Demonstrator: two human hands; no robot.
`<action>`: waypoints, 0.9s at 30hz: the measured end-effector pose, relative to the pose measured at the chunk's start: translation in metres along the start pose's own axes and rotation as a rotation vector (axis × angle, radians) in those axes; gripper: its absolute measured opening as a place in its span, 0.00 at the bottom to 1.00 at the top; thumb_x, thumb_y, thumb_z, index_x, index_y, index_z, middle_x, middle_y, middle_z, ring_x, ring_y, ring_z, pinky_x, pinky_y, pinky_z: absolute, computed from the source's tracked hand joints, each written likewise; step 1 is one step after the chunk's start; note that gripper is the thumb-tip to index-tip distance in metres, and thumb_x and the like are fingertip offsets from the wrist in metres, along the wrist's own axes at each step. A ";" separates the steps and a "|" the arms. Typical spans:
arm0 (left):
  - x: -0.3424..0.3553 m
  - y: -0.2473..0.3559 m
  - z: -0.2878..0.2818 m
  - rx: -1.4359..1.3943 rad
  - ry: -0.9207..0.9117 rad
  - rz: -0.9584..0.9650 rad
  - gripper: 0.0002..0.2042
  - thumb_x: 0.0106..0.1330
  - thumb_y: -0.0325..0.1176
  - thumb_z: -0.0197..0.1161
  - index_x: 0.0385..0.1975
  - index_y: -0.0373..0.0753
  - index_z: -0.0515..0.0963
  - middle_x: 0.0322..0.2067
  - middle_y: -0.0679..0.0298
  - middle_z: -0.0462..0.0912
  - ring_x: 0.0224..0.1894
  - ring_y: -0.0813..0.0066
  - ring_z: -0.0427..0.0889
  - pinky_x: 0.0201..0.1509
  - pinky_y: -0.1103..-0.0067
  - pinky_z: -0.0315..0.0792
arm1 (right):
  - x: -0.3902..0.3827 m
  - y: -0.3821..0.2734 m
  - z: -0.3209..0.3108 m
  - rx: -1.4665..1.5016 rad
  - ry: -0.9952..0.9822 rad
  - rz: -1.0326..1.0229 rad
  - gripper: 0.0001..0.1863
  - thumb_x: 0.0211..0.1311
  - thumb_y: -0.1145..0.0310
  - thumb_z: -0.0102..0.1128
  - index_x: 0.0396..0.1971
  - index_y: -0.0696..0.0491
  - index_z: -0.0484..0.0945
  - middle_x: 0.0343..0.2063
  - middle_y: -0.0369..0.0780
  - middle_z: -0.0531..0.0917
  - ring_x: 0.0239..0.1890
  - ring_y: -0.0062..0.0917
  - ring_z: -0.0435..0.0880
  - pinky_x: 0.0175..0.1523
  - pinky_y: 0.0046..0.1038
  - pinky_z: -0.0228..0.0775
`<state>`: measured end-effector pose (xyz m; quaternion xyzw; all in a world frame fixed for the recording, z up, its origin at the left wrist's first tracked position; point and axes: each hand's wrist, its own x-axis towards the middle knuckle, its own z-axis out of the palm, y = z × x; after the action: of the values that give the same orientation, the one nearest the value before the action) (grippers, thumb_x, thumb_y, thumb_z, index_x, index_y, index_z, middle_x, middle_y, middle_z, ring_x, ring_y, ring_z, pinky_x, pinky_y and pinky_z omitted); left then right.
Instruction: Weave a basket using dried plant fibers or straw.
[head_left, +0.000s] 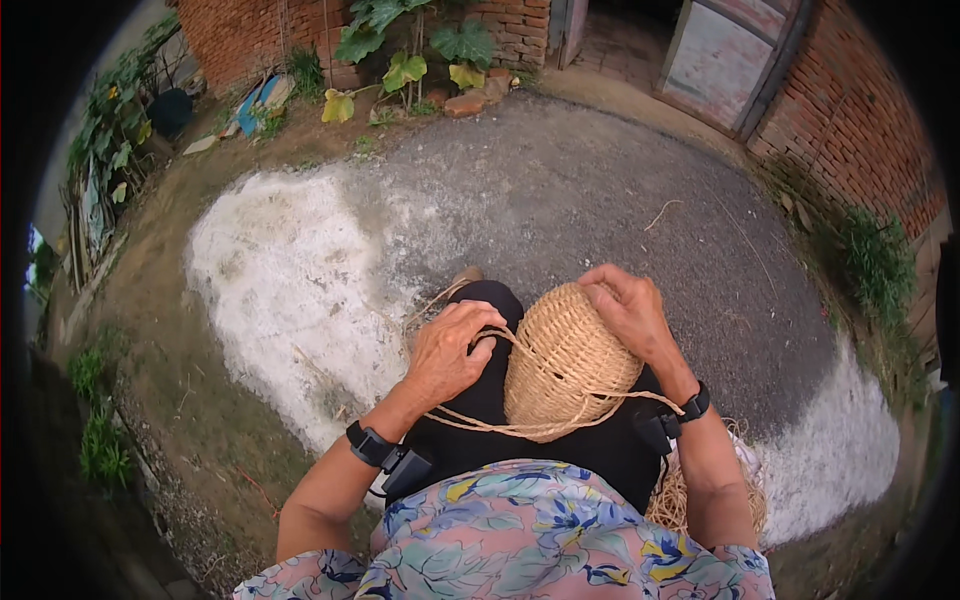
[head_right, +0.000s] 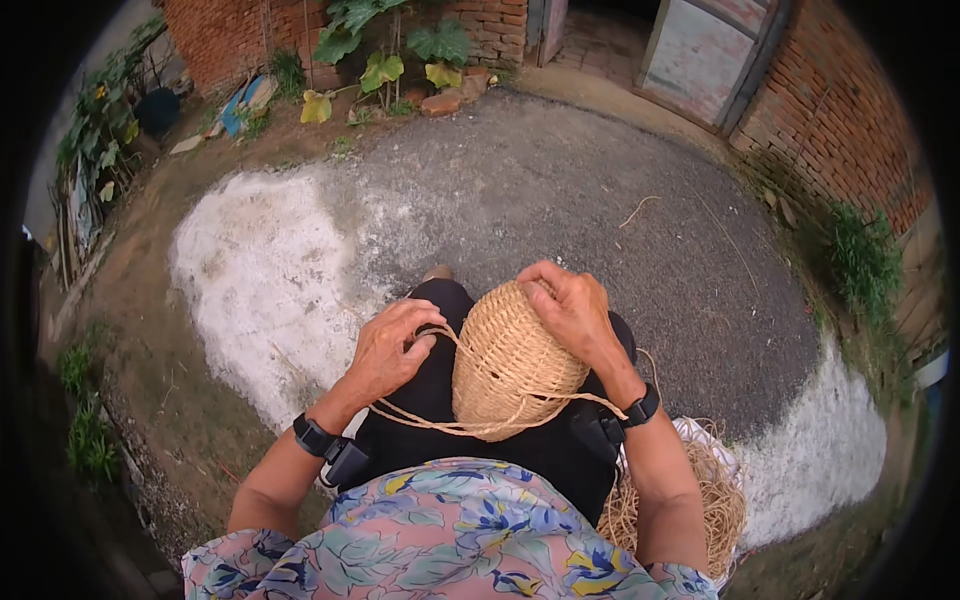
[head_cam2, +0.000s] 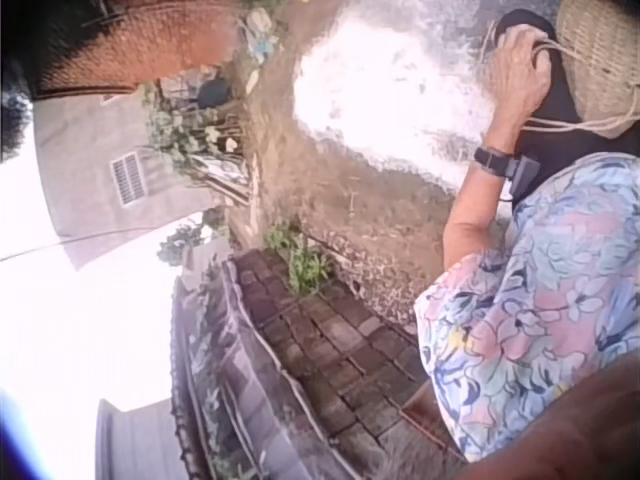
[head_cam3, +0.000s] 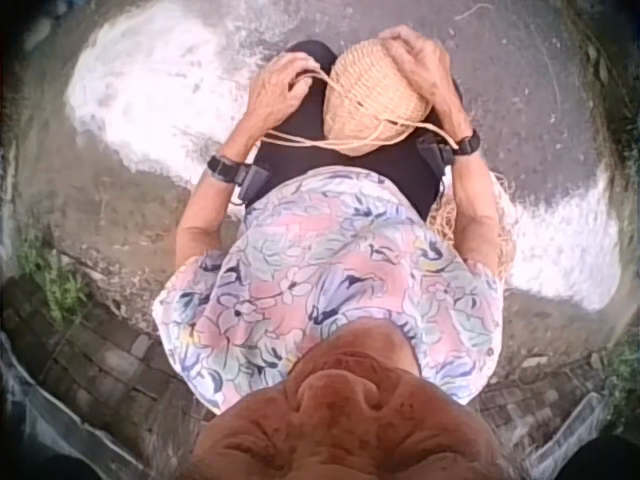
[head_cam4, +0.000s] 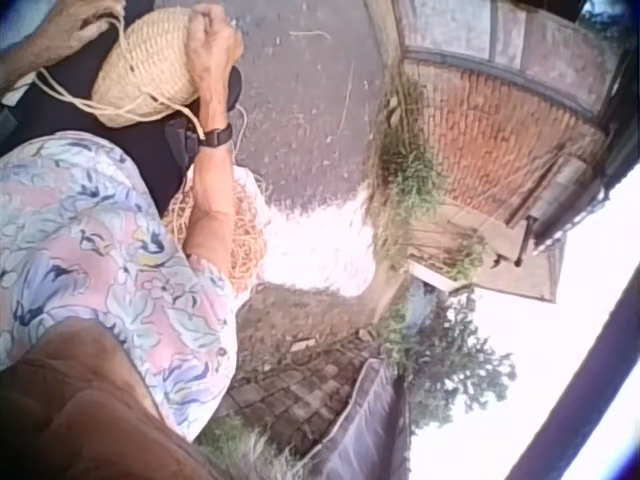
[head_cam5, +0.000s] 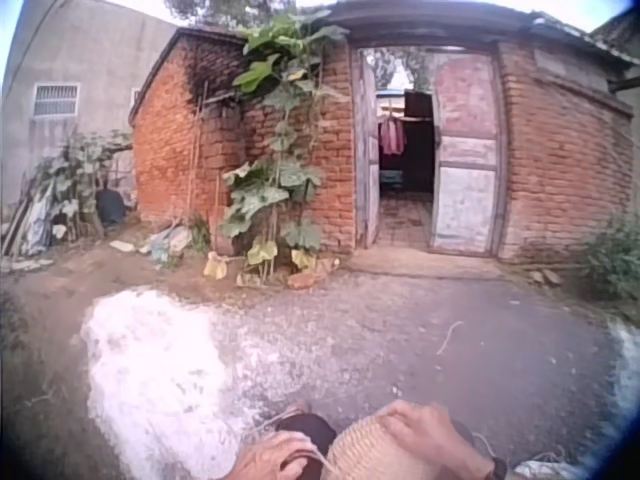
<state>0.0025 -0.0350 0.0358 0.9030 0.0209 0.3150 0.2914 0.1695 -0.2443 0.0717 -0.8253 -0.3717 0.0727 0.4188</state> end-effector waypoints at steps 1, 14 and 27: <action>0.002 0.009 -0.001 -0.005 -0.053 0.097 0.09 0.55 0.23 0.62 0.35 0.40 0.81 0.32 0.65 0.83 0.30 0.65 0.83 0.34 0.76 0.76 | 0.002 0.001 0.001 0.000 -0.001 0.002 0.09 0.63 0.68 0.57 0.39 0.54 0.82 0.30 0.39 0.87 0.34 0.22 0.85 0.40 0.28 0.75; 0.000 0.010 0.013 0.117 -0.061 0.126 0.05 0.47 0.23 0.63 0.19 0.39 0.73 0.18 0.64 0.77 0.21 0.65 0.79 0.24 0.72 0.72 | 0.021 0.005 0.006 0.058 -0.067 -0.018 0.10 0.61 0.66 0.56 0.37 0.52 0.83 0.28 0.41 0.87 0.32 0.27 0.86 0.41 0.31 0.75; -0.013 -0.074 -0.038 0.454 -0.077 -0.234 0.10 0.51 0.28 0.66 0.34 0.40 0.79 0.38 0.57 0.83 0.36 0.56 0.83 0.39 0.67 0.77 | 0.022 0.004 0.004 0.038 -0.086 0.003 0.09 0.63 0.67 0.57 0.38 0.55 0.82 0.31 0.38 0.86 0.34 0.21 0.84 0.41 0.27 0.75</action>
<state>-0.0193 0.0428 0.0123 0.9481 0.1843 0.2317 0.1163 0.1858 -0.2283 0.0706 -0.8138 -0.3870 0.1158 0.4178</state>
